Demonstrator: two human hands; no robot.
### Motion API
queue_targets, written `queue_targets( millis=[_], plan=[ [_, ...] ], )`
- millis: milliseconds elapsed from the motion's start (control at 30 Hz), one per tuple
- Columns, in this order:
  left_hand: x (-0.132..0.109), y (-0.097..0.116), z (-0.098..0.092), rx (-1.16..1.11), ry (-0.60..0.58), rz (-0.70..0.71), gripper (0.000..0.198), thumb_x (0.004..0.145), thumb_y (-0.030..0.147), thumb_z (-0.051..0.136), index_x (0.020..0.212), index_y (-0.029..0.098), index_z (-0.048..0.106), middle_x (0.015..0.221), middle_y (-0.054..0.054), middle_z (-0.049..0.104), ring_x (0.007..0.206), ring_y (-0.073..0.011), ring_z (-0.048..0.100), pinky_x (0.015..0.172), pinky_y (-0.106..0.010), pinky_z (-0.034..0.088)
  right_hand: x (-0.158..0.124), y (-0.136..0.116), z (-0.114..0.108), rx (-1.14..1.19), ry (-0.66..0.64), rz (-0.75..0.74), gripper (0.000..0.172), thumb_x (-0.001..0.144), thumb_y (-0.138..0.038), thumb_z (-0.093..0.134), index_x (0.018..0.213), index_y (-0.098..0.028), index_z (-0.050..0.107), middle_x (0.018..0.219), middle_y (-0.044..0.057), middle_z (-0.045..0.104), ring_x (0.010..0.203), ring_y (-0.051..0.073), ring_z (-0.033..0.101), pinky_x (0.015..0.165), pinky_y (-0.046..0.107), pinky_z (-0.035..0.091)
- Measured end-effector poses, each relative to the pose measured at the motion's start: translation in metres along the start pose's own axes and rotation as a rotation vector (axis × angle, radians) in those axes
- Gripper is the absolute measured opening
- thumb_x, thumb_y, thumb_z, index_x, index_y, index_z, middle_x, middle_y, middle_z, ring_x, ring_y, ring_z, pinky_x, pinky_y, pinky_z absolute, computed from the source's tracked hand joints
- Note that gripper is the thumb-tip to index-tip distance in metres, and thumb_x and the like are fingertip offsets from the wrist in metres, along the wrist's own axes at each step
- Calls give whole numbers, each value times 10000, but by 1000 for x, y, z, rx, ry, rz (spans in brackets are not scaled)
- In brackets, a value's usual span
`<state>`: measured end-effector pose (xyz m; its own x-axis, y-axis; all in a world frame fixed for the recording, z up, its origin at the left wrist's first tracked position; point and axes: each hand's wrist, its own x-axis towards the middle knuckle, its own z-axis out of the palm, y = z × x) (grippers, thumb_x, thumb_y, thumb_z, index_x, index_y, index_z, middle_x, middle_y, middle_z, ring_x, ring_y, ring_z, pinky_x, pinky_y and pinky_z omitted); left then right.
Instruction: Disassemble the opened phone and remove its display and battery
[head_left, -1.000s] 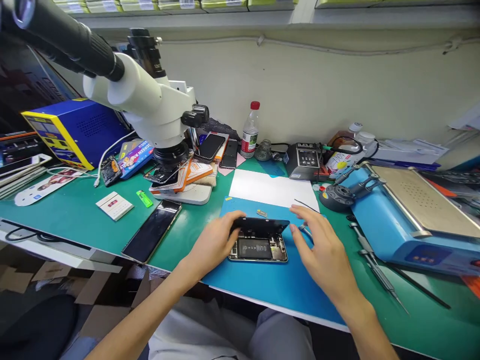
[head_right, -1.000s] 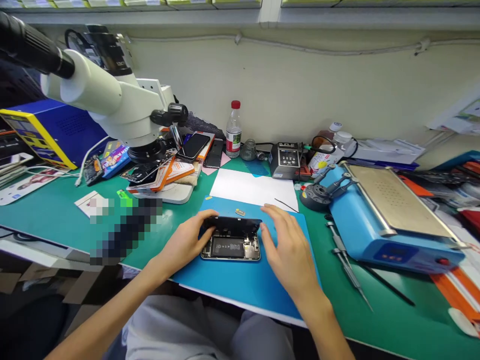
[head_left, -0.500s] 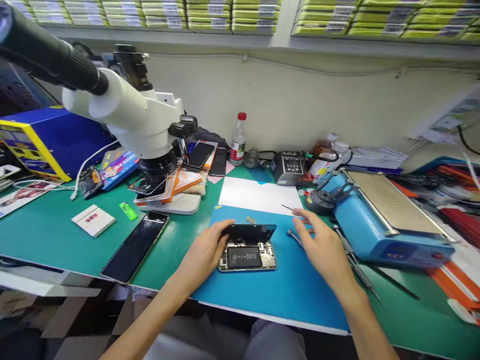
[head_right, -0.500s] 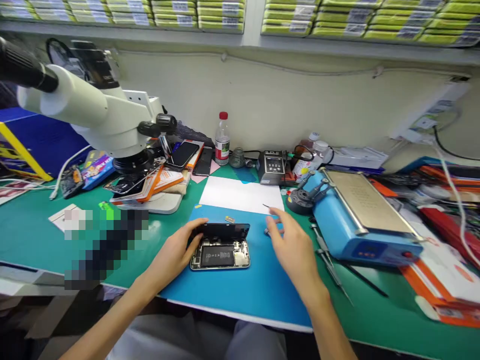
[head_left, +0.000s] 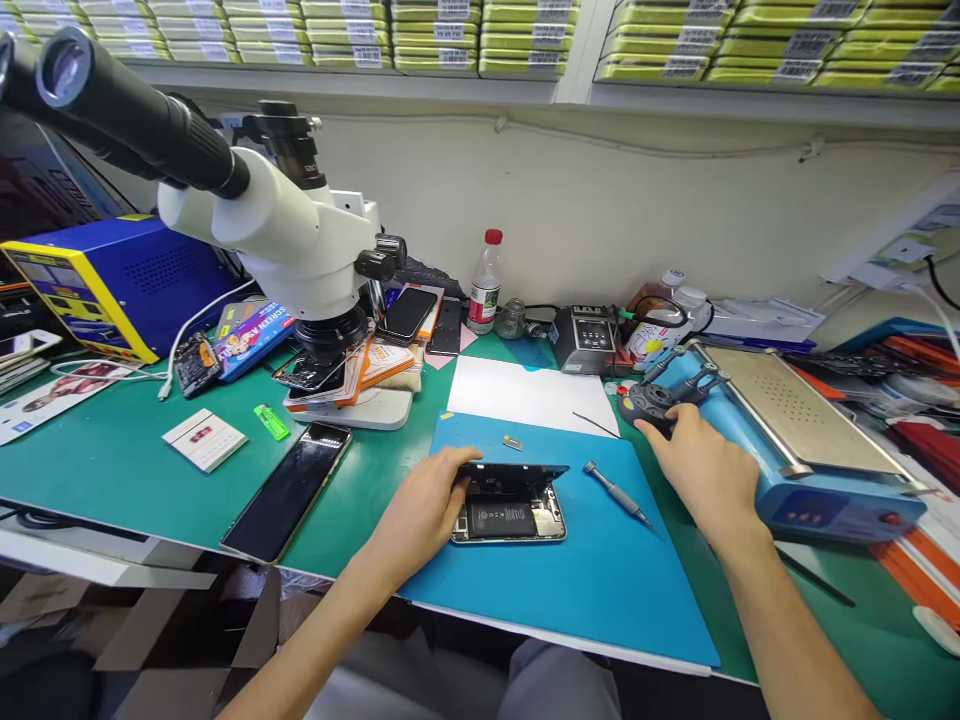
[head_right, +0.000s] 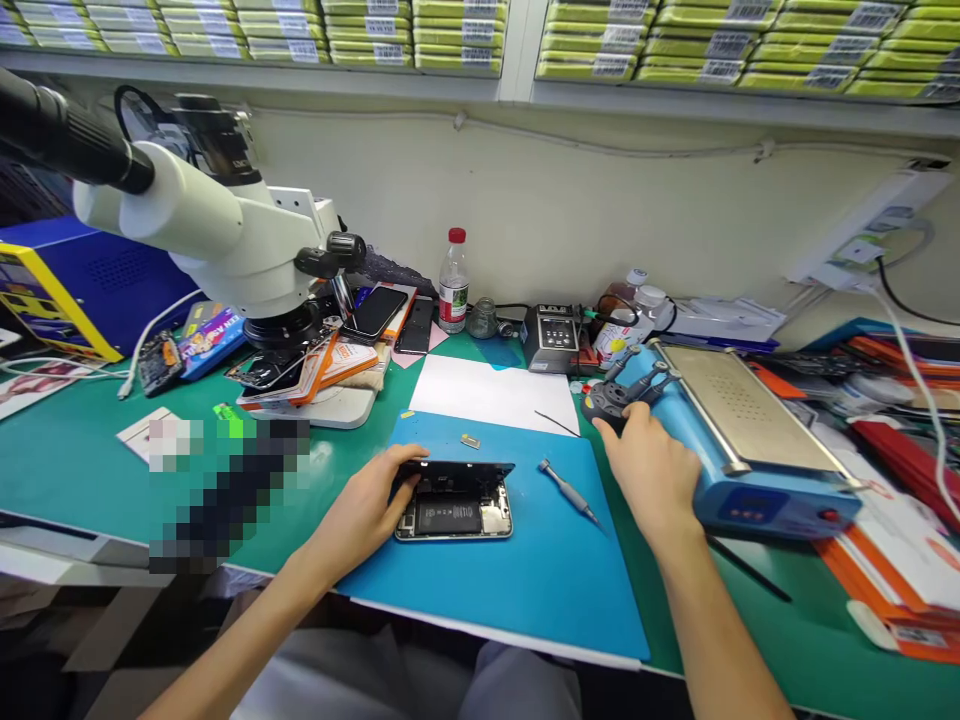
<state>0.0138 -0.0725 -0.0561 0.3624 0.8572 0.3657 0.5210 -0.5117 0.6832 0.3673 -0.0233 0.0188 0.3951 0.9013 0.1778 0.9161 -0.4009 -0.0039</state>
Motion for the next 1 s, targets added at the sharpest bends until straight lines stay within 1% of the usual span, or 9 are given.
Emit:
queue_targets(
  millis=[100, 200, 267, 400, 533, 633, 767, 867, 1000],
  plan=[
    [0, -1, 0, -2, 0, 2, 381, 1055, 106, 463, 1381, 300, 491, 1226, -46, 716, 1118, -252, 713, 962, -417, 580, -1, -3, 1, 18, 7, -6, 492, 1045, -512, 419, 1276, -118, 603, 1095, 246, 742, 899, 428, 734, 710, 481, 509],
    [1, -2, 1, -7, 16, -15, 380, 1070, 135, 472, 1413, 301, 471, 1285, -54, 710, 1143, -252, 714, 976, -414, 580, -2, -5, -3, 62, 20, -11, 465, 1041, -490, 394, 1229, -133, 624, 1182, 252, 724, 912, 429, 726, 717, 481, 494],
    [2, -2, 0, -14, 24, -29, 399, 1076, 152, 486, 1442, 307, 451, 1306, -49, 705, 1149, -245, 715, 989, -406, 578, -3, -8, -6, 127, 8, -43, 431, 1034, -490, 403, 1181, -166, 647, 1199, 213, 733, 939, 412, 725, 724, 462, 494],
    [4, 0, -1, -24, 24, -49, 464, 1072, 153, 494, 1498, 319, 416, 1322, -50, 684, 1142, -239, 702, 996, -393, 570, -14, -24, -3, 353, -75, -238, 387, 1030, -517, 435, 1101, -239, 695, 1080, 85, 777, 924, 283, 735, 729, 366, 524],
    [6, 0, -1, -18, 15, -75, 549, 1080, 158, 477, 1590, 302, 334, 1206, -63, 656, 1066, -233, 670, 963, -380, 563, -34, -47, 9, 552, -118, -424, 429, 1050, -569, 435, 1205, -258, 688, 1220, 58, 761, 953, 210, 737, 771, 312, 562],
    [7, -1, -2, 12, 12, -79, 591, 1087, 178, 474, 1630, 296, 274, 1262, -89, 625, 1129, -251, 634, 1003, -400, 529, -45, -55, 16, 631, -103, -481, 422, 1062, -565, 444, 1273, -276, 668, 1283, 47, 741, 985, 206, 730, 766, 314, 557],
    [7, 0, -2, 138, 1, -109, 556, 1099, 227, 474, 1618, 305, 291, 1347, -103, 617, 1209, -290, 599, 1035, -456, 467, -51, -51, 21, 680, -43, -502, 393, 1073, -544, 457, 1260, -275, 674, 1318, 55, 716, 991, 206, 703, 771, 326, 527],
    [6, 1, -2, 198, -11, -143, 531, 1099, 244, 485, 1601, 293, 320, 1303, -91, 636, 1161, -282, 606, 1003, -445, 451, -53, -44, 23, 699, -25, -511, 354, 1074, -520, 482, 1229, -275, 685, 1258, 48, 727, 969, 197, 685, 756, 317, 514],
    [7, 3, -2, 225, -10, -170, 522, 1094, 258, 511, 1590, 274, 348, 1345, -105, 631, 1239, -304, 579, 1046, -464, 405, -64, -35, 23, 715, -10, -509, 302, 1075, -476, 509, 1235, -285, 680, 1181, 28, 726, 923, 178, 662, 732, 300, 506]
  ],
)
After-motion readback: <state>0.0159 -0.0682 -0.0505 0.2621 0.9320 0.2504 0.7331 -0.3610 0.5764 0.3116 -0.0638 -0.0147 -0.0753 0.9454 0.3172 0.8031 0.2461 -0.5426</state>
